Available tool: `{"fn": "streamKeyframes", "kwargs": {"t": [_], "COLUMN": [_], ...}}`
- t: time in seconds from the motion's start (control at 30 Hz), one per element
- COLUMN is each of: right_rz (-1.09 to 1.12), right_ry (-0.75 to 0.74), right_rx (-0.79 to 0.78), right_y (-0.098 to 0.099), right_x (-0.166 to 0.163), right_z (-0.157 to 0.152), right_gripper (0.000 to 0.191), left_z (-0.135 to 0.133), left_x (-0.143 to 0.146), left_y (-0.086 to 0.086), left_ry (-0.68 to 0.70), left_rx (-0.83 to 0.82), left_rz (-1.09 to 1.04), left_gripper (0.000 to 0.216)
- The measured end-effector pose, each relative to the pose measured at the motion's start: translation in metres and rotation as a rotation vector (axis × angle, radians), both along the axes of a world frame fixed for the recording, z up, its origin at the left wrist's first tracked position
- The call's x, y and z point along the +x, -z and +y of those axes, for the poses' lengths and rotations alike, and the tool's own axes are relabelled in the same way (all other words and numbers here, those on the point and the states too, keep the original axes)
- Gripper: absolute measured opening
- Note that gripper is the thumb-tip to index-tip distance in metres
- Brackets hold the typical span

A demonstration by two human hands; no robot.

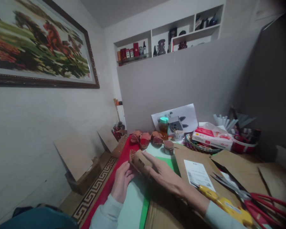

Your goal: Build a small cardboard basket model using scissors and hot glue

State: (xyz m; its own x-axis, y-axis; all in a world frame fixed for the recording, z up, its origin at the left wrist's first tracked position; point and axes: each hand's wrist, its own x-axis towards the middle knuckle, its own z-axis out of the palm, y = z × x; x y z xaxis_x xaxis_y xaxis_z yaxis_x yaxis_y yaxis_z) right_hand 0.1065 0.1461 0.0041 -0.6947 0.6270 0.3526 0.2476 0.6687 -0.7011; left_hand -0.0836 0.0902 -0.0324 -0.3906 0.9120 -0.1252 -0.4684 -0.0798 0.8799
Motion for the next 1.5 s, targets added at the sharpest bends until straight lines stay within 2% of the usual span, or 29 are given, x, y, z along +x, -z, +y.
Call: {"fn": "streamKeyframes", "kwargs": {"t": [0.13, 0.23, 0.33, 0.4, 0.47, 0.63, 0.73, 0.8, 0.9, 0.97, 1.07, 1.17, 1.27, 1.4, 1.5], "right_rz": [0.060, 0.086, 0.051, 0.011, -0.035, -0.093, -0.037, -0.006, 0.016, 0.023, -0.031, -0.078, -0.067, -0.042, -0.016], "right_ry": [0.016, 0.036, 0.075, 0.086, 0.101, 0.142, 0.148, 0.154, 0.156, 0.154, 0.185, 0.206, 0.197, 0.175, 0.147], "right_rx": [-0.020, -0.022, 0.036, 0.067, 0.086, 0.149, 0.229, 0.321, 0.540, 0.689, 0.800, 0.836, 0.835, 0.753, 0.673], "right_y": [-0.029, -0.042, -0.041, -0.035, -0.028, -0.024, -0.025, -0.022, -0.009, 0.001, 0.012, 0.016, 0.019, 0.023, 0.020], "right_x": [0.014, 0.029, 0.049, 0.064, 0.078, 0.103, 0.111, 0.111, 0.107, 0.102, 0.096, 0.093, 0.092, 0.087, 0.086], "right_z": [-0.026, -0.056, -0.082, -0.093, -0.100, -0.108, -0.107, -0.103, -0.094, -0.089, -0.086, -0.085, -0.086, -0.088, -0.092], "right_gripper": [0.064, 0.064, 0.063, 0.065, 0.068, 0.080, 0.084, 0.079, 0.068, 0.071, 0.064, 0.058, 0.071, 0.075, 0.068], "left_z": [-0.013, -0.033, -0.054, -0.064, -0.071, -0.074, -0.071, -0.070, -0.072, -0.074, -0.077, -0.078, -0.077, -0.078, -0.078], "left_x": [0.023, 0.048, 0.069, 0.078, 0.086, 0.103, 0.111, 0.114, 0.113, 0.111, 0.108, 0.106, 0.104, 0.100, 0.097], "left_y": [-0.019, -0.030, -0.031, -0.026, -0.020, -0.007, -0.003, 0.001, 0.009, 0.013, 0.016, 0.016, 0.017, 0.018, 0.018], "left_ry": [-0.025, 0.078, 0.260, 0.429, 0.529, 0.529, 0.595, 0.610, 0.570, 0.550, 0.529, 0.515, 0.538, 0.641, 0.619], "left_rx": [0.081, 0.077, 0.093, 0.125, 0.115, 0.113, 0.100, 0.108, 0.113, 0.114, 0.116, 0.106, 0.085, 0.057, 0.037], "left_rz": [-0.128, -0.213, -0.322, -0.425, -0.489, -0.497, -0.504, -0.516, -0.562, -0.591, -0.607, -0.622, -0.627, -0.593, -0.588], "left_gripper": [0.028, 0.041, 0.051, 0.054, 0.056, 0.052, 0.051, 0.049, 0.047, 0.048, 0.051, 0.053, 0.051, 0.045, 0.047]}}
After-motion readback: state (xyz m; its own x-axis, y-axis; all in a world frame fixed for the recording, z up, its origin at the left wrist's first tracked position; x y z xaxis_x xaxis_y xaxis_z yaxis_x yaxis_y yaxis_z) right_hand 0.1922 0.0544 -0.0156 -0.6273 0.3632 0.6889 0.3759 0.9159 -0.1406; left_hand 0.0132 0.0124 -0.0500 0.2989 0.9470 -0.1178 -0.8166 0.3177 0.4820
